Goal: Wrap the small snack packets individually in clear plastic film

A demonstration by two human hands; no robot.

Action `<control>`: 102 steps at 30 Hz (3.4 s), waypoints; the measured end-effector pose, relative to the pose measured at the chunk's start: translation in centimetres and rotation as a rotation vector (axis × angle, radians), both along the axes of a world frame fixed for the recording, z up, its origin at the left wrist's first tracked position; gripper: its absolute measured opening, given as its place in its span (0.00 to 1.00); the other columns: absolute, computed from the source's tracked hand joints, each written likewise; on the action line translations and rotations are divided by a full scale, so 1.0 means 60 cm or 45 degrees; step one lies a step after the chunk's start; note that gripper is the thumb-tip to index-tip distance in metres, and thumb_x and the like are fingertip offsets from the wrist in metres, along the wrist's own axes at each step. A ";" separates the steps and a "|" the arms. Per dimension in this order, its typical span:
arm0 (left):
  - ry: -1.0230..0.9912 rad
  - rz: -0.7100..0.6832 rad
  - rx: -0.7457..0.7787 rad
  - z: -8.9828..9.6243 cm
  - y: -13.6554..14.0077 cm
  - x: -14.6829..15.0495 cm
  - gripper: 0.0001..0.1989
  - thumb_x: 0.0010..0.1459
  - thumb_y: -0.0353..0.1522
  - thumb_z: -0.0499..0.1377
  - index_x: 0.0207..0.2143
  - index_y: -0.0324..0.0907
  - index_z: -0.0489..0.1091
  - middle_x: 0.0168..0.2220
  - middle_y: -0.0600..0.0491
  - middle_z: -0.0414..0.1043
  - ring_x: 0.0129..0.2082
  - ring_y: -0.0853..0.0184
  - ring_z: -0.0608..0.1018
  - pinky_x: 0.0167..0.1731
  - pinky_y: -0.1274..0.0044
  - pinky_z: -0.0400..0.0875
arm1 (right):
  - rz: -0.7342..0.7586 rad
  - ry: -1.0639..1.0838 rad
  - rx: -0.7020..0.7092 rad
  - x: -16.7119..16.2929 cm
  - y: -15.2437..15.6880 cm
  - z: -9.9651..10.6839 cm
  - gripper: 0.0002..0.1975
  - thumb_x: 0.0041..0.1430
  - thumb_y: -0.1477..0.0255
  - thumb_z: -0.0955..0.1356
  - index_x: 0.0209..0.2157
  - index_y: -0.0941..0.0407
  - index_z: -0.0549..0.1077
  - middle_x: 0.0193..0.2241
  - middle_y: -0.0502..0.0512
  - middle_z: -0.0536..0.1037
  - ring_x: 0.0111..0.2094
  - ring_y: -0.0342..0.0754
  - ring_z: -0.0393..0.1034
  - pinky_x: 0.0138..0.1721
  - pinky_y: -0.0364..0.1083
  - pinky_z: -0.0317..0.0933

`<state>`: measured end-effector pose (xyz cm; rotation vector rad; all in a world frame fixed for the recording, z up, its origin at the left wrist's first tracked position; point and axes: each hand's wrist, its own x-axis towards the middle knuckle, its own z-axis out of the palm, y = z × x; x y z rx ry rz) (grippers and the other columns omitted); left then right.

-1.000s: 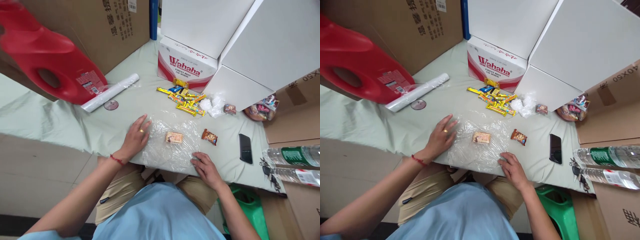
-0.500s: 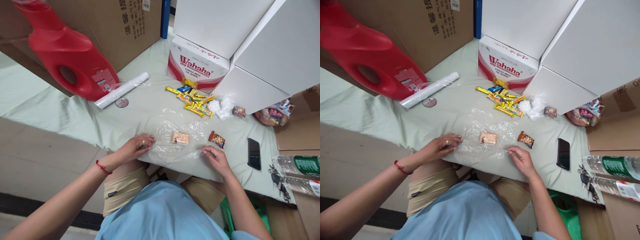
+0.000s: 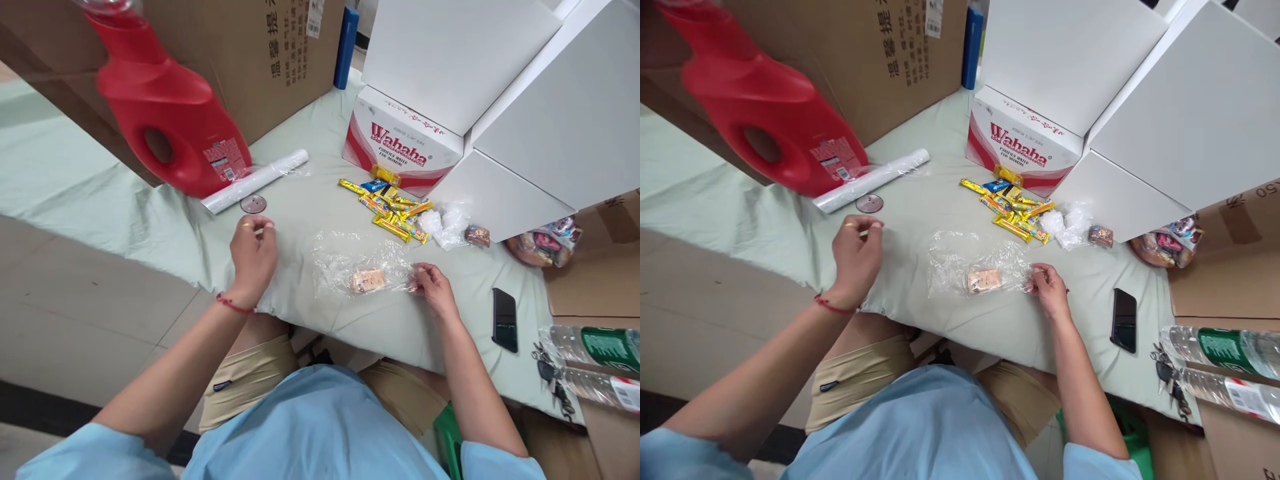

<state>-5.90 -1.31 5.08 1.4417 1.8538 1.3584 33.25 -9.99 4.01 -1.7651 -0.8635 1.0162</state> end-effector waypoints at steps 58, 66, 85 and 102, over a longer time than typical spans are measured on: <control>0.779 -1.184 0.271 -0.089 -0.132 0.173 0.20 0.72 0.30 0.50 0.61 0.41 0.74 0.60 0.44 0.77 0.63 0.58 0.75 0.72 0.59 0.58 | 1.464 -1.205 0.603 -0.098 0.014 0.028 0.13 0.72 0.78 0.62 0.41 0.53 0.78 0.36 0.57 0.76 0.39 0.51 0.70 0.40 0.47 0.65; 0.019 -1.044 0.152 -0.094 -0.121 0.124 0.17 0.61 0.26 0.53 0.43 0.46 0.81 0.46 0.50 0.84 0.51 0.61 0.83 0.57 0.63 0.77 | 1.282 -1.134 0.643 -0.109 -0.007 -0.012 0.21 0.71 0.79 0.61 0.56 0.50 0.78 0.41 0.57 0.75 0.44 0.53 0.68 0.44 0.50 0.66; 0.460 -0.736 -0.520 -0.020 -0.102 0.118 0.11 0.59 0.25 0.56 0.39 0.43 0.77 0.41 0.48 0.78 0.43 0.58 0.78 0.42 0.70 0.70 | 1.045 -1.069 0.546 -0.109 -0.043 -0.004 0.26 0.69 0.79 0.63 0.65 0.49 0.73 0.51 0.62 0.75 0.51 0.56 0.69 0.54 0.56 0.69; 0.910 -0.864 -0.156 -0.033 -0.148 0.238 0.31 0.64 0.25 0.52 0.69 0.27 0.59 0.63 0.30 0.68 0.61 0.47 0.73 0.54 0.59 0.73 | 0.809 -0.796 0.453 -0.113 -0.056 -0.034 0.21 0.70 0.70 0.63 0.61 0.51 0.76 0.51 0.61 0.78 0.52 0.54 0.74 0.56 0.55 0.71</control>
